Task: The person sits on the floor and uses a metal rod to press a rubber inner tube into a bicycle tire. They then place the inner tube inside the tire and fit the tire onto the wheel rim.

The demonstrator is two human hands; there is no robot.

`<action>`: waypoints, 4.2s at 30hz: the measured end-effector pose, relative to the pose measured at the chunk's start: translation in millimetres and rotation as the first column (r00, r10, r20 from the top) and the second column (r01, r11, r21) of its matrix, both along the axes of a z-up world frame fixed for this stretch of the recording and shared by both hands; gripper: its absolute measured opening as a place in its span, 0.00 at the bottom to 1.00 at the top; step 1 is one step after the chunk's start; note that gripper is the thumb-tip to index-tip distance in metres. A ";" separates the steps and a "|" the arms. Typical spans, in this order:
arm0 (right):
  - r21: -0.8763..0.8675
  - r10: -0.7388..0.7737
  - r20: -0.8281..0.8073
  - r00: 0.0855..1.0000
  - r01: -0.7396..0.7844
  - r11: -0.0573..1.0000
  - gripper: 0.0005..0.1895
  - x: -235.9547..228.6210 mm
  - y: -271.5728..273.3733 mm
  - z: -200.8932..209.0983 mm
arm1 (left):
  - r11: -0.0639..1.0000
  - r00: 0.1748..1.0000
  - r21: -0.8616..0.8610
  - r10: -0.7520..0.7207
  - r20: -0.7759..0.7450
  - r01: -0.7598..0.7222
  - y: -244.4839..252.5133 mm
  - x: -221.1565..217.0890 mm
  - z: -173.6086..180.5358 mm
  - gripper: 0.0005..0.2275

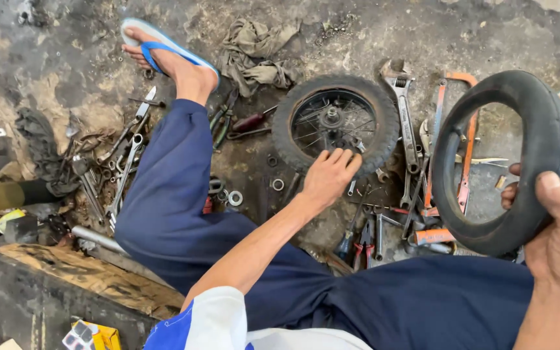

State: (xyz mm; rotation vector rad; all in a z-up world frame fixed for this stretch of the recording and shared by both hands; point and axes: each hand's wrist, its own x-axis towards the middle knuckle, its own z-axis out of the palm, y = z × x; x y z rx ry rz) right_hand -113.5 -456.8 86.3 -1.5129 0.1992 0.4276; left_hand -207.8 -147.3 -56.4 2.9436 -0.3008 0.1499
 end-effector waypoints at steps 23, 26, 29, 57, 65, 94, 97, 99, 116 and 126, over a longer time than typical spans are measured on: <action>-0.162 0.017 -0.109 0.994 -0.034 0.986 0.24 0.4 14.4 -2.3 | 0.982 0.941 -0.151 0.053 -0.334 -0.109 -20.9 -99.5 -48.4 0.22; -0.169 0.010 -0.164 0.986 -0.038 0.985 0.30 -1.7 9.4 -7.7 | 0.865 0.906 -0.347 0.240 -0.349 -0.363 4.8 -97.2 12.2 0.15; -0.158 0.028 -0.155 0.988 -0.052 0.986 0.30 -4.5 5.0 -11.4 | 0.640 0.793 -0.476 0.543 -0.275 -0.603 30.1 -92.5 42.4 0.12; -0.746 0.853 0.430 0.295 -0.416 0.520 0.24 -59.1 127.0 47.0 | -0.175 0.134 -0.253 0.505 -0.853 -0.952 9.4 -123.2 -94.4 0.28; -0.988 0.996 0.088 -0.019 -0.127 0.085 0.33 -108.9 98.5 -146.7 | -0.462 0.182 -0.458 0.525 -0.831 -0.759 61.6 -152.5 -90.2 0.17; -0.550 0.441 0.451 0.776 -0.148 0.822 0.09 -46.5 108.4 -130.8 | -0.216 0.341 -0.462 0.431 -0.836 -0.860 41.4 -149.8 26.8 0.23; -0.469 0.414 0.535 0.736 -0.149 0.871 0.09 -41.2 113.6 -113.3 | -0.284 0.353 -0.455 0.345 -0.870 -0.844 40.0 -146.6 21.2 0.26; -0.615 0.519 0.567 0.639 -0.091 0.783 0.10 -46.5 106.1 -128.2 | 0.276 0.325 -0.208 0.497 -0.805 -0.938 50.4 -151.6 -5.1 0.28; -0.563 0.905 -0.304 0.299 -0.823 0.083 0.40 -172.6 121.5 -194.9 | 0.245 0.452 -0.396 0.658 -0.603 -0.885 64.5 -117.7 -3.8 0.22; -0.841 0.856 -0.102 0.507 -0.504 0.198 0.39 -135.8 109.4 -139.2 | 0.260 0.514 -0.454 0.579 -0.633 -0.852 49.4 -113.3 -2.6 0.23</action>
